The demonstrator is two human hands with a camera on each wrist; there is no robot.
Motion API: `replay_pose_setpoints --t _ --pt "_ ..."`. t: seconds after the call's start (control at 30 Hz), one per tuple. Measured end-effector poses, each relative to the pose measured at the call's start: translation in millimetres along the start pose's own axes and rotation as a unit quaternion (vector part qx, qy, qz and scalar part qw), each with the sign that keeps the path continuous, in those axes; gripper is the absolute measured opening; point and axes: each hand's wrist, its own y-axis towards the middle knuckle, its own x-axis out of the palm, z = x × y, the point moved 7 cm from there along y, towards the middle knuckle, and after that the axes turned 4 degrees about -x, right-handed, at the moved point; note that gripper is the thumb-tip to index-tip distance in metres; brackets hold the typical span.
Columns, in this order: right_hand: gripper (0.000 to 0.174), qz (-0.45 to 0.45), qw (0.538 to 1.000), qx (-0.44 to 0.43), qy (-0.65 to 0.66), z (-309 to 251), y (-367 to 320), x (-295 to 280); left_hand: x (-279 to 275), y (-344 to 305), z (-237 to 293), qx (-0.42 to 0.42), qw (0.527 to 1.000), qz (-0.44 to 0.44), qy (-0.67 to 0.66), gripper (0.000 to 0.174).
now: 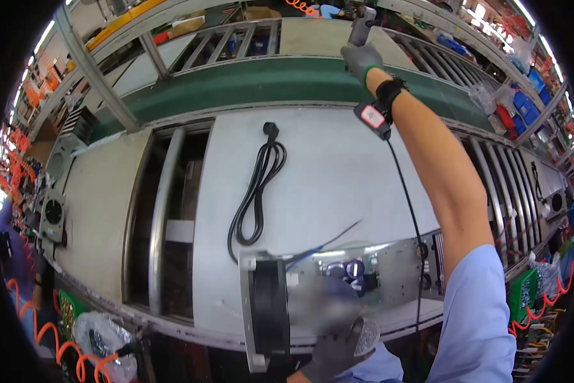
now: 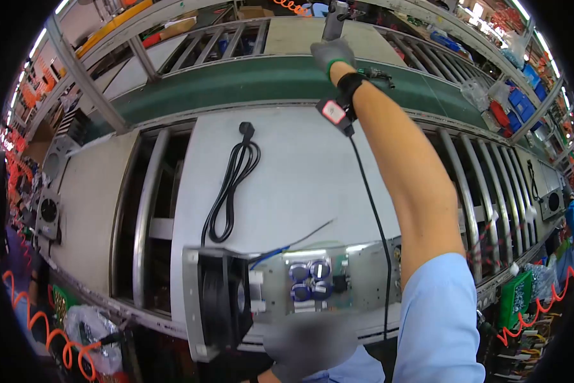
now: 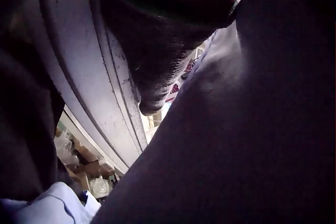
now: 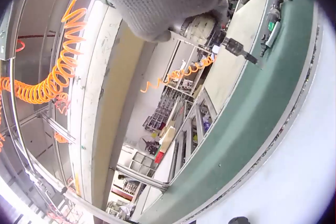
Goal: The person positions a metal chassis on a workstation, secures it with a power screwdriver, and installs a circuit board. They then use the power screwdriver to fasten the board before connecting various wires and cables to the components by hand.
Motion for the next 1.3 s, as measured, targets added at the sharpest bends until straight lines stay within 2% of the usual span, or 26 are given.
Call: replay_pose_setpoints --t 0.07,0.13,0.2,0.27,0.33,0.4,0.5,0.53,0.6,0.67,0.7,0.73,0.8,0.83,0.87,0.93,1.0,1.03,1.07,1.1,1.13,1.17,1.2,1.23,1.27,1.3 --pt "0.046 -0.031 0.987 -0.105 -0.118 4.9 -21.4 41.7 -0.4 -1.6 1.0 -0.003 1.000 -0.012 -0.004 0.082" --pt "0.042 -0.220 0.968 -0.118 -0.013 -12.8 -95.8 64.2 -4.4 -0.9 4.0 -0.002 1.000 -0.012 -0.008 0.082" --pt "0.040 -0.375 0.916 -0.081 0.116 -37.4 -188.6 66.7 -9.2 -5.1 7.7 -0.007 1.000 -0.006 -0.016 0.080" --pt "0.033 -0.469 0.863 -0.187 -0.013 -64.4 -259.4 52.6 -19.0 -21.9 8.4 -0.010 0.999 0.027 -0.029 0.084" --pt "0.030 -0.445 0.824 -0.339 -0.093 -68.4 -306.2 46.3 -41.8 -45.8 5.5 -0.021 0.997 0.077 -0.010 0.087" --pt "0.029 -0.488 0.796 -0.302 -0.194 -52.4 -331.9 32.1 -74.3 -76.1 -2.5 -0.067 0.991 0.119 0.014 0.087" --pt "0.032 -0.521 0.758 -0.321 -0.226 -7.7 -336.6 31.6 -121.5 -134.2 -31.4 -0.158 0.968 0.175 0.087 0.089" --pt "0.037 -0.529 0.731 -0.353 -0.246 3.1 -337.5 35.1 -140.3 -157.9 -41.1 -0.200 0.953 0.196 0.113 0.090" --pt "0.044 -0.550 0.753 -0.327 -0.155 22.1 -337.8 33.1 -171.3 -215.7 -62.3 -0.289 0.907 0.246 0.180 0.089" --pt "0.045 -0.558 0.727 -0.340 -0.210 38.6 -338.7 52.1 -199.4 -286.6 -83.2 -0.371 0.835 0.306 0.266 0.085" --pt "0.045 -0.555 0.727 -0.330 -0.234 36.5 -341.9 49.9 -216.4 -321.7 -86.0 -0.404 0.800 0.330 0.297 0.085" --pt "0.041 -0.540 0.751 -0.335 -0.181 28.8 -346.7 42.8 -233.7 -355.2 -85.6 -0.431 0.765 0.351 0.326 0.084" --pt "0.031 -0.517 0.764 -0.350 -0.161 24.1 -346.3 42.5 -260.5 -425.5 -83.1 -0.505 0.676 0.368 0.389 0.085" --pt "0.029 -0.520 0.781 -0.306 -0.160 12.9 -353.4 29.3 -273.0 -456.8 -80.5 -0.539 0.639 0.375 0.399 0.084" --pt "0.027 -0.497 0.783 -0.337 -0.160 27.6 -341.6 45.8 -284.8 -485.0 -80.0 -0.566 0.608 0.382 0.405 0.084" --pt "0.027 -0.493 0.770 -0.362 -0.184 27.7 -337.7 46.5 -301.6 -538.4 -94.4 -0.626 0.548 0.385 0.400 0.086" --pt "0.027 -0.458 0.752 -0.389 -0.271 36.9 -322.4 55.0 -311.4 -588.7 -122.2 -0.668 0.489 0.349 0.439 0.085" --pt "0.027 -0.467 0.739 -0.400 -0.276 30.4 -323.6 45.4 -317.9 -601.3 -132.8 -0.663 0.496 0.363 0.428 0.082" --pt "0.028 -0.473 0.749 -0.406 -0.225 37.4 -313.6 40.4 -324.3 -611.1 -149.3 -0.654 0.509 0.376 0.414 0.080" --pt "0.027 -0.510 0.770 -0.345 -0.166 17.6 -324.6 15.8 -326.5 -628.6 -173.7 -0.643 0.528 0.398 0.387 0.075" --pt "0.024 -0.527 0.778 -0.296 -0.168 4.3 -332.7 -3.0 -325.5 -647.0 -201.2 -0.611 0.553 0.427 0.372 0.074" --pt "0.022 -0.488 0.778 -0.300 -0.256 -10.8 -337.8 -20.8 -327.7 -635.6 -211.4 -0.613 0.576 0.415 0.346 0.070" --pt "0.023 -0.513 0.788 -0.252 -0.228 -25.1 -348.3 -41.1 -326.0 -633.2 -222.8 -0.643 0.537 0.382 0.390 0.068" --pt "0.024 -0.527 0.797 -0.222 -0.198 -27.2 -351.1 -49.3 -327.0 -624.9 -234.5 -0.719 0.577 0.334 0.196 0.076" --pt "0.023 -0.554 0.786 -0.212 -0.174 -36.5 -361.4 -60.7 -319.9 -647.6 -247.3 -0.703 0.516 0.340 0.352 0.078" --pt "0.024 -0.568 0.791 -0.187 -0.127 -37.9 -366.6 -67.9 -316.6 -664.4 -259.2 -0.664 0.436 0.344 0.500 0.080"
